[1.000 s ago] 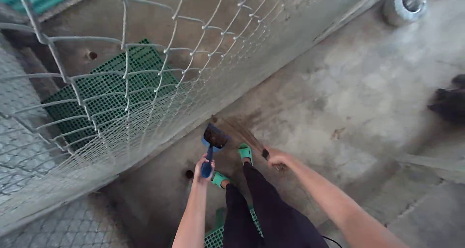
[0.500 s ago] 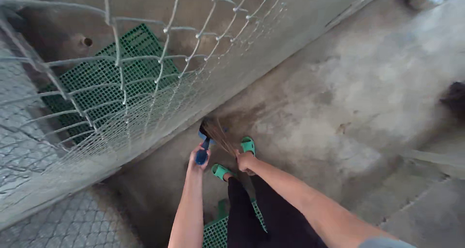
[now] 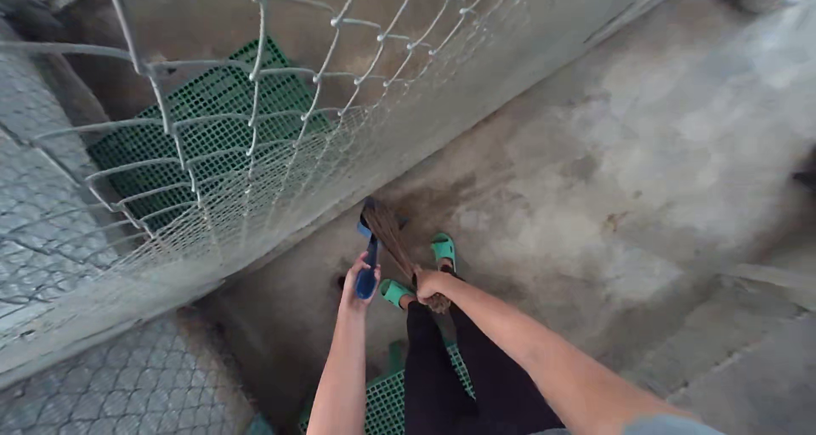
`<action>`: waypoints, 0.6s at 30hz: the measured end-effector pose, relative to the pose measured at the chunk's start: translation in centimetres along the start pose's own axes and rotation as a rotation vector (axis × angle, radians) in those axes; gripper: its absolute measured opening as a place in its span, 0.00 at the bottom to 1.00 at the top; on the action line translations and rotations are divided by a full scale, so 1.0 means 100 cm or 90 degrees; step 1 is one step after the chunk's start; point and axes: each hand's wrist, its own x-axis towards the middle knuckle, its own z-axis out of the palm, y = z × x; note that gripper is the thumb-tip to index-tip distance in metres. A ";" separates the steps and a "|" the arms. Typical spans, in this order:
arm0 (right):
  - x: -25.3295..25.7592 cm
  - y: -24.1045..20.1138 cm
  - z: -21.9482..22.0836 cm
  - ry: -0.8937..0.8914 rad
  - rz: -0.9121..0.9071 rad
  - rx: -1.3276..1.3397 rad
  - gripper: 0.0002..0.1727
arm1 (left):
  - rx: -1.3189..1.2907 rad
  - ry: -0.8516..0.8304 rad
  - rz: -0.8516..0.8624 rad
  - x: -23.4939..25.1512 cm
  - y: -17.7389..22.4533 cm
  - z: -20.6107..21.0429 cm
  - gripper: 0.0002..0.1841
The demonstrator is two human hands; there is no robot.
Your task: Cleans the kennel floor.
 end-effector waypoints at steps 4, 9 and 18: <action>-0.045 0.073 -0.020 0.044 -0.048 0.073 0.60 | 0.037 -0.088 -0.016 -0.024 -0.006 -0.069 0.26; -0.083 0.149 -0.025 0.121 0.038 0.199 0.64 | 0.151 -0.072 -0.021 -0.060 -0.013 -0.106 0.34; 0.035 0.015 0.085 0.050 0.057 0.234 0.64 | 0.090 0.048 -0.015 -0.033 0.000 -0.065 0.21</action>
